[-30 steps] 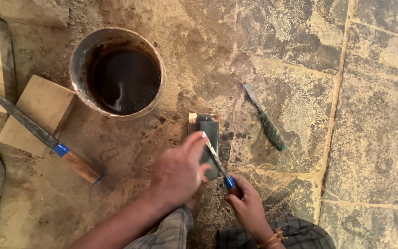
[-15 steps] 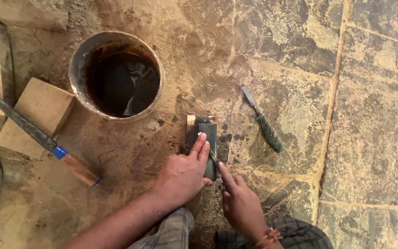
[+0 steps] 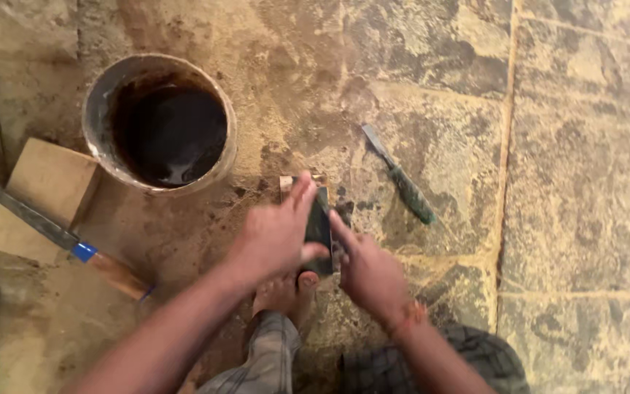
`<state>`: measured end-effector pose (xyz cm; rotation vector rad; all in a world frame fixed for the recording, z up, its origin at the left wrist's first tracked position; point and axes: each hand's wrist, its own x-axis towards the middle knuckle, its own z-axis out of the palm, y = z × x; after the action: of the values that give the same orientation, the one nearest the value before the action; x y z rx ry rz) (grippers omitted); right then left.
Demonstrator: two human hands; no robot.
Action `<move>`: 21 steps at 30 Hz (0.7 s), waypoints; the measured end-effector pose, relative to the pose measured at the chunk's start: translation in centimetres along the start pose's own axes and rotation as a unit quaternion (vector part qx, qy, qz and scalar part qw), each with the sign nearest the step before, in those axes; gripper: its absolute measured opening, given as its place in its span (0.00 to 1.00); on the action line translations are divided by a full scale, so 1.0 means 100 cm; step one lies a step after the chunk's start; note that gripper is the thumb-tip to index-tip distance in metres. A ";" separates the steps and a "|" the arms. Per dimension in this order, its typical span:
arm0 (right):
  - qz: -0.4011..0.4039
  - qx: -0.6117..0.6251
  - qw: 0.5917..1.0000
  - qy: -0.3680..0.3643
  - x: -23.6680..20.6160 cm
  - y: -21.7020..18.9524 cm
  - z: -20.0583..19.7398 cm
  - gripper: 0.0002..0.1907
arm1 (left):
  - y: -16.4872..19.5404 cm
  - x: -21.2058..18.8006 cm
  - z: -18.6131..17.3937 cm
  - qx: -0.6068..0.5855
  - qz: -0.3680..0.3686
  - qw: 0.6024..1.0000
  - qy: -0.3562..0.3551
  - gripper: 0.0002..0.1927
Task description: The person sharpens a chisel on a wet sharpening stone placed on the floor. They repeatedly rub the blade against the stone, occasionally dipping the stone in a bucket of water to keep it wet.
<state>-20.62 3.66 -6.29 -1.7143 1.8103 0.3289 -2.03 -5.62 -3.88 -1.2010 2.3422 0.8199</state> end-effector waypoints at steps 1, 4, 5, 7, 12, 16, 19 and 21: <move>-0.017 0.018 0.999 0.020 0.006 0.000 -0.002 0.36 | -0.002 0.003 -0.005 -0.006 0.002 1.000 0.018 0.62; -0.063 0.027 0.997 0.028 -0.012 0.008 0.000 0.37 | 0.000 -0.013 0.003 -0.091 -0.024 0.995 -0.036 0.63; -0.077 0.025 0.997 0.019 -0.027 0.011 0.003 0.36 | 0.005 -0.026 0.014 -0.128 -0.036 0.988 -0.075 0.65; -0.007 -0.007 0.997 -0.079 -0.061 0.014 0.012 0.40 | 0.015 -0.049 0.039 -0.153 0.008 0.980 -0.130 0.65; -0.065 -0.018 0.997 0.030 -0.034 0.014 0.012 0.40 | 0.005 -0.018 0.043 -0.066 0.028 0.997 -0.029 0.65; -0.049 0.009 0.998 0.042 0.011 0.005 0.000 0.38 | -0.011 0.006 0.001 -0.045 0.070 0.967 0.239 0.64; -0.049 0.007 0.999 0.005 -0.023 0.001 -0.001 0.40 | 0.005 -0.016 0.001 0.027 0.010 0.998 -0.059 0.63; -0.067 0.013 0.998 0.000 -0.060 0.000 0.002 0.43 | 0.021 -0.043 0.020 -0.013 0.026 0.988 -0.153 0.62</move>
<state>-20.73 8.69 -2.94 -1.8065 1.6817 0.2468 -1.19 -0.76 -2.33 -0.9509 2.1247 0.9801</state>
